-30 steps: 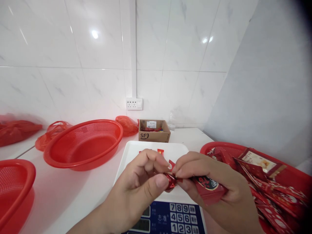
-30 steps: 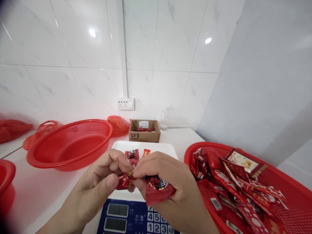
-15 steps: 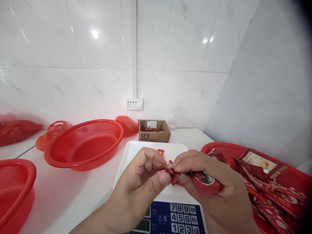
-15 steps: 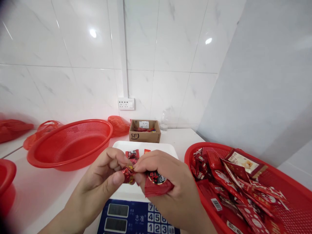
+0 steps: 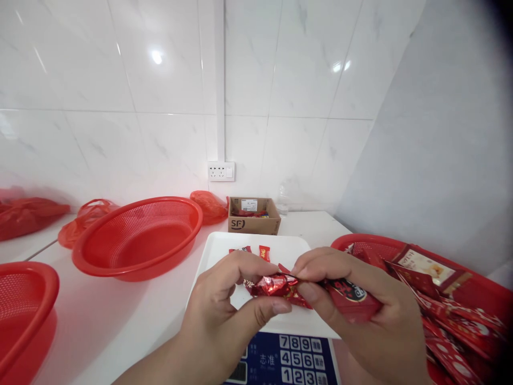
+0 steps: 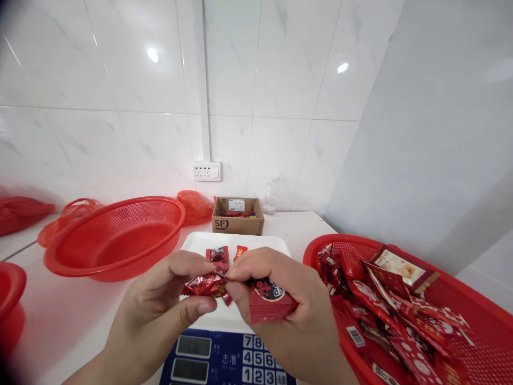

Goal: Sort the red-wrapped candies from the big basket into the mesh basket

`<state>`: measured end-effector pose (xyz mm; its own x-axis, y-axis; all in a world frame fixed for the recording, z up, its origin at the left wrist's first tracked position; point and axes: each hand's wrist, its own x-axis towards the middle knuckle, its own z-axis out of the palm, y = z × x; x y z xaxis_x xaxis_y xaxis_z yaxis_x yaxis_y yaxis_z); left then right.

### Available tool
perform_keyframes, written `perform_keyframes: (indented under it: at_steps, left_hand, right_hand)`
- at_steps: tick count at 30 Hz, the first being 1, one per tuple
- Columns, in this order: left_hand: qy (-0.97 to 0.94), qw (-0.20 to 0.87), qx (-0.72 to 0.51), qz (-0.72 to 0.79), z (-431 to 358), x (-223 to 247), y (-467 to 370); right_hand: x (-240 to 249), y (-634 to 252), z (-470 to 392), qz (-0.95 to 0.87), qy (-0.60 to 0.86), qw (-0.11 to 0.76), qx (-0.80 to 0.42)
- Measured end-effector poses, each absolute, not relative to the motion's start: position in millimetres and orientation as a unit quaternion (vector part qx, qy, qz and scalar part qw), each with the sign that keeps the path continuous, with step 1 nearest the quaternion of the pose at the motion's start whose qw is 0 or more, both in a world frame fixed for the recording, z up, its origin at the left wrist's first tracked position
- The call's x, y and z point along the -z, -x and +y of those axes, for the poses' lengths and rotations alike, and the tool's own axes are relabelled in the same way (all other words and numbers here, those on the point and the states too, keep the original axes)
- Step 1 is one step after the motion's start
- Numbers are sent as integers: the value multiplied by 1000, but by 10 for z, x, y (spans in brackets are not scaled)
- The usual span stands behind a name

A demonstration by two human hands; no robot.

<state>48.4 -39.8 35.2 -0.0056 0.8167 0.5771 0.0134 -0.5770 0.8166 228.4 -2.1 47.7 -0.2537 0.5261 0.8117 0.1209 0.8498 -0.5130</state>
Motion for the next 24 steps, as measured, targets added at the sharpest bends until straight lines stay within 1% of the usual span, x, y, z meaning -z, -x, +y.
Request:
perform_keyframes:
  at_steps: [4,9,12,14,18,20,24]
  left_hand:
    - [-604,353,-631,335,-399,-348,-485]
    - [-570,440,-633,283,-381,-366,-493]
    - [-544,471,-648,248,-358,-360,-490]
    - [-521,522,-641,213,-340,-355,-487]
    - [-467,626,-602,165,-315,-369,-482]
    - [-451,649,-592,158,-308,-383,-475]
    - [-445,664,-577,169,-295,-395,-454]
  right_hand:
    - [-460,-2295,-16,-772,212,573,-177]
    - [-487,-2351,20,-770,234,559,-197]
    - [-537,-2343,28,-783,219,522,-256]
    - [-542,-2304,29,-780,202,504,-312]
    - [-449,-2199,52,-743,185,512,-389]
    - [-408,-2164,68,-736,179,524,-390]
    - [-442,-2130,67,-742,175,558,-328]
